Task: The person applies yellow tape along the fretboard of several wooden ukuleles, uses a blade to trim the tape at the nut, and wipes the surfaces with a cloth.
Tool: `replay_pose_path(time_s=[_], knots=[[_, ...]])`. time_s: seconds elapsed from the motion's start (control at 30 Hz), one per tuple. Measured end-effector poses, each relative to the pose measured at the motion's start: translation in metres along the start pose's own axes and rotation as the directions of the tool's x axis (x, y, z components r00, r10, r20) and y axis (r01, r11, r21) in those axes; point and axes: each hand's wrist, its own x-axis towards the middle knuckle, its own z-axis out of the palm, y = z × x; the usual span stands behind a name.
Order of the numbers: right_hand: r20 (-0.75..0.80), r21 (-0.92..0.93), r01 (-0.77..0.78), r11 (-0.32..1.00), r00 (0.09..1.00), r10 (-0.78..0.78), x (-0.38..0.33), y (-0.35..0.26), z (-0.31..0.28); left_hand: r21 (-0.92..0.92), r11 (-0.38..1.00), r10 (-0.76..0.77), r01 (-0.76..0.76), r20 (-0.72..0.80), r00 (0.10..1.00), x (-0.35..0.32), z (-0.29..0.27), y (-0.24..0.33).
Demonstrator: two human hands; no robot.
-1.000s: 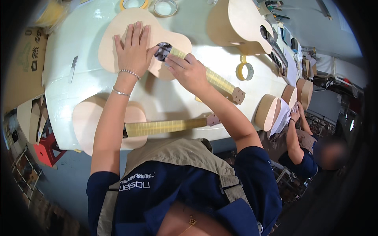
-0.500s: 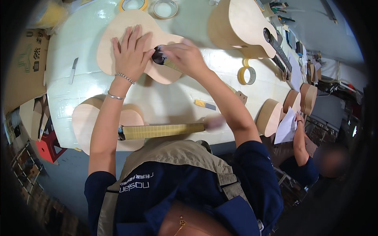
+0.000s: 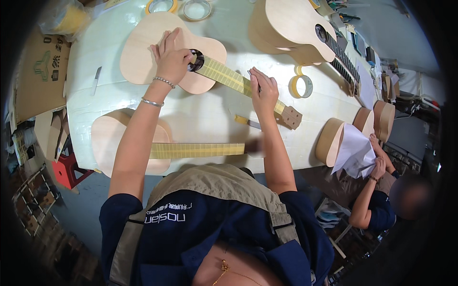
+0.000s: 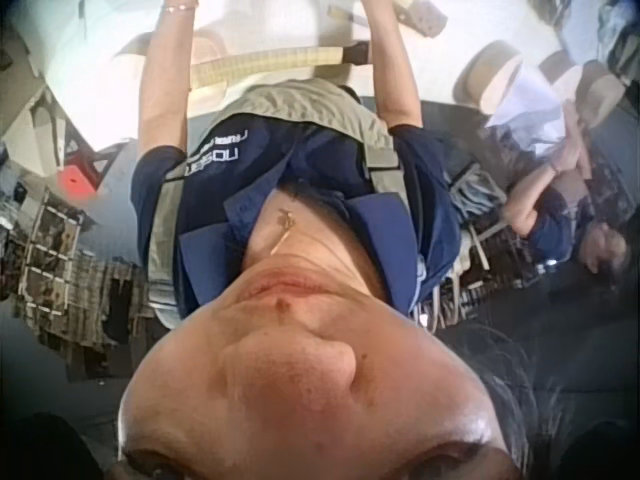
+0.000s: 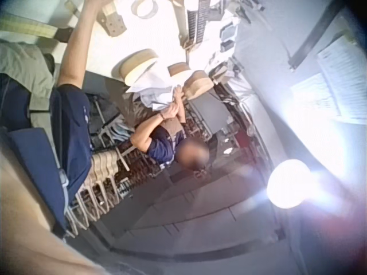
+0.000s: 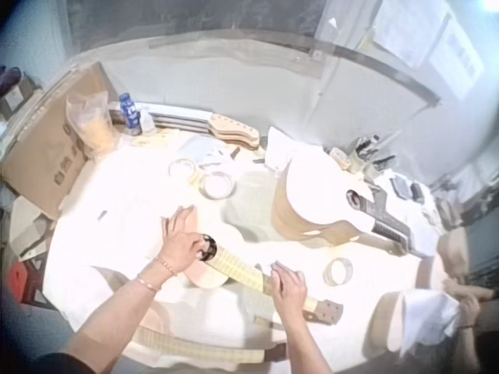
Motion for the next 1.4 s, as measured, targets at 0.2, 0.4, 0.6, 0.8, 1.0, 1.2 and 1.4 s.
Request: replay_pose_path(time_s=[0.2, 0.4, 0.6, 0.8, 1.0, 1.2, 1.4], knots=[[-0.027, -0.036, 0.032, 0.999, 0.999, -0.033, -0.001, 0.001, 0.003, 0.078, 0.997, -0.038, 0.017, 0.272, 0.962, 0.002, -0.021, 0.017], [-0.021, -0.053, 0.039, 0.998, 0.999, -0.041, -0.002, 0.003, 0.003, 0.064, 0.998, -0.028, 0.009, 0.294, 0.955, 0.008, -0.018, 0.013], [-0.017, -0.067, 0.014, 0.998, 1.000, -0.016, -0.003, 0.003, 0.002, 0.028, 0.999, 0.024, -0.034, 0.322, 0.946, 0.006, -0.028, 0.016], [-0.114, 0.138, -0.033, 0.990, 0.992, 0.049, -0.002, 0.002, 0.009, -0.379, 0.925, -0.103, 0.017, -0.208, 0.973, -0.011, -0.023, -0.003], [0.071, 0.319, 0.264, 0.910, 0.951, -0.301, -0.042, -0.095, -0.006, -0.511, 0.859, -0.247, -0.022, -0.452, 0.857, -0.159, -0.095, -0.021], [0.242, 0.496, 0.587, 0.639, 0.614, -0.752, -0.128, -0.198, 0.045, -0.608, 0.794, -0.400, -0.007, -0.531, 0.747, -0.255, -0.054, -0.059], [0.431, 0.229, 0.748, 0.623, 0.496, -0.754, -0.117, -0.219, 0.079, -0.596, 0.803, -0.395, -0.020, -0.557, 0.730, -0.255, -0.052, -0.062]])
